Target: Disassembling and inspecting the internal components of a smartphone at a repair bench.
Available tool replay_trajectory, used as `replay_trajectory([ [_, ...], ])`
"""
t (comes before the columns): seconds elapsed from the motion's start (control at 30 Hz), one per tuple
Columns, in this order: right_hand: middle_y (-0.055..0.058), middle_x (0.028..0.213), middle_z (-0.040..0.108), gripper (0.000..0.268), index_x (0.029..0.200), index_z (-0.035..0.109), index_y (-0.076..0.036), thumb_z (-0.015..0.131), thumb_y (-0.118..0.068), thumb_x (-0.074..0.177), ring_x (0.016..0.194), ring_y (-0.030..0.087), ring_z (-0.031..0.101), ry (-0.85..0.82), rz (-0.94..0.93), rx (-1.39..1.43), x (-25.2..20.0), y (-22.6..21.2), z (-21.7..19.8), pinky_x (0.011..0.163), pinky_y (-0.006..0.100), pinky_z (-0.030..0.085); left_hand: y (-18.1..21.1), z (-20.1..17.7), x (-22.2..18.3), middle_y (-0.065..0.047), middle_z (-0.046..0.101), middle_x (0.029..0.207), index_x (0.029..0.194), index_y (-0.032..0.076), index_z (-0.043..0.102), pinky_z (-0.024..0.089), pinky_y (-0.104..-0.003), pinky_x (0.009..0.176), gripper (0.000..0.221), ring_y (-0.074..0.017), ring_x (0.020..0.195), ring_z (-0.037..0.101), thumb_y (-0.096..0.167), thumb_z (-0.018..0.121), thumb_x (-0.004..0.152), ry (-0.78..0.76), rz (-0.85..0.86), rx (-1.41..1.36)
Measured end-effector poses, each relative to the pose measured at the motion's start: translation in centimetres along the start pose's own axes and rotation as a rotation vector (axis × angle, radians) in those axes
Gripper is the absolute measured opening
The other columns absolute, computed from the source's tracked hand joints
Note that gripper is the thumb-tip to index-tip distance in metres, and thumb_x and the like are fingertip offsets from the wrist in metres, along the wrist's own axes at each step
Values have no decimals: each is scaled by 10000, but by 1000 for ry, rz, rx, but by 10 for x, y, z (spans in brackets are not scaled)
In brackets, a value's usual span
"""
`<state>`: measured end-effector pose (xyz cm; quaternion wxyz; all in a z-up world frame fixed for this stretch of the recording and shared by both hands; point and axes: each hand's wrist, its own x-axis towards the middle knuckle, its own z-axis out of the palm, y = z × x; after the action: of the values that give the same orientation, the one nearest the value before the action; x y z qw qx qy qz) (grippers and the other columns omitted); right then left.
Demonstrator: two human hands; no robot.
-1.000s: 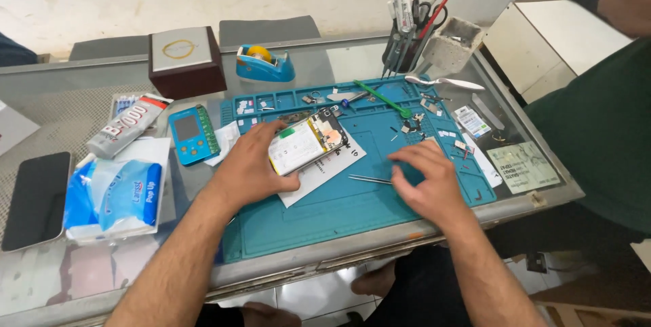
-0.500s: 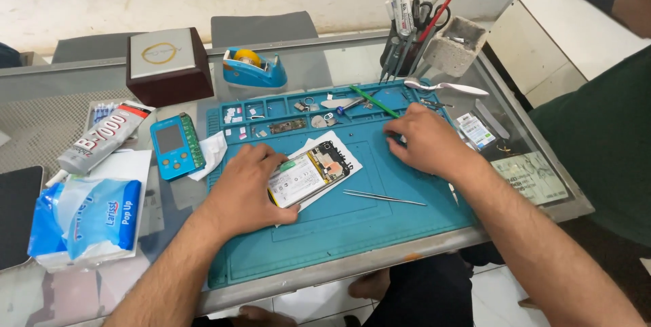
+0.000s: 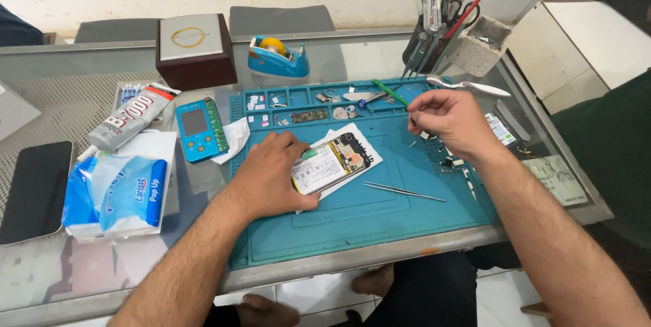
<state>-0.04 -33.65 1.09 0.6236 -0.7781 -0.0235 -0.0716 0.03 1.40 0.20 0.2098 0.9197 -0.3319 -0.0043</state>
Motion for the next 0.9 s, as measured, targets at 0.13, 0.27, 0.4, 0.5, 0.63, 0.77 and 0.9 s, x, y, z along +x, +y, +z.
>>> replay_trajectory([
  [0.13,155,827,719,160,990,696,32,671,113,854,731,213,741,24,73,349,-3,-2,3,683,317,667,1,-3,-1,-89,645,1071,1264,42,678,509,-382,813,874,-238,1012,590,656,801,654,-10,2,2],
  [0.27,163,854,737,154,997,687,35,670,115,866,753,219,759,9,86,386,-7,-10,9,704,328,673,-1,-3,-1,-91,648,1081,1262,44,679,507,-391,814,903,-242,1021,589,676,815,633,-10,3,-5],
  [0.4,173,877,743,149,994,676,32,676,120,873,778,226,767,22,68,352,-11,-17,16,720,344,678,-2,-2,-1,-89,646,1090,1269,42,678,510,-398,827,897,-244,1036,587,665,812,637,-15,7,0],
  [0.5,165,878,732,155,1003,665,20,690,99,873,751,209,747,48,46,329,-13,-14,21,693,333,671,4,-7,-3,-110,641,1098,1262,20,682,513,-419,836,870,-270,1046,583,624,809,649,50,39,-28],
  [0.63,172,903,718,191,1029,644,11,723,75,867,686,187,708,77,-20,314,-29,-22,43,605,301,631,8,5,0,-133,639,951,1087,16,732,530,-416,807,415,-311,929,608,349,773,843,348,204,-270],
  [0.77,212,892,709,218,1010,636,35,754,103,840,630,189,669,38,-86,325,-49,-42,81,569,317,606,26,-1,-5,-82,709,760,903,74,769,537,-349,656,60,-236,731,661,126,771,872,529,301,-662],
  [0.9,194,839,712,192,964,659,35,774,109,830,619,157,633,6,-172,206,-57,-57,109,550,291,587,33,-6,-8,-61,760,802,968,101,785,490,-258,593,88,-159,742,652,118,776,882,411,280,-909],
])
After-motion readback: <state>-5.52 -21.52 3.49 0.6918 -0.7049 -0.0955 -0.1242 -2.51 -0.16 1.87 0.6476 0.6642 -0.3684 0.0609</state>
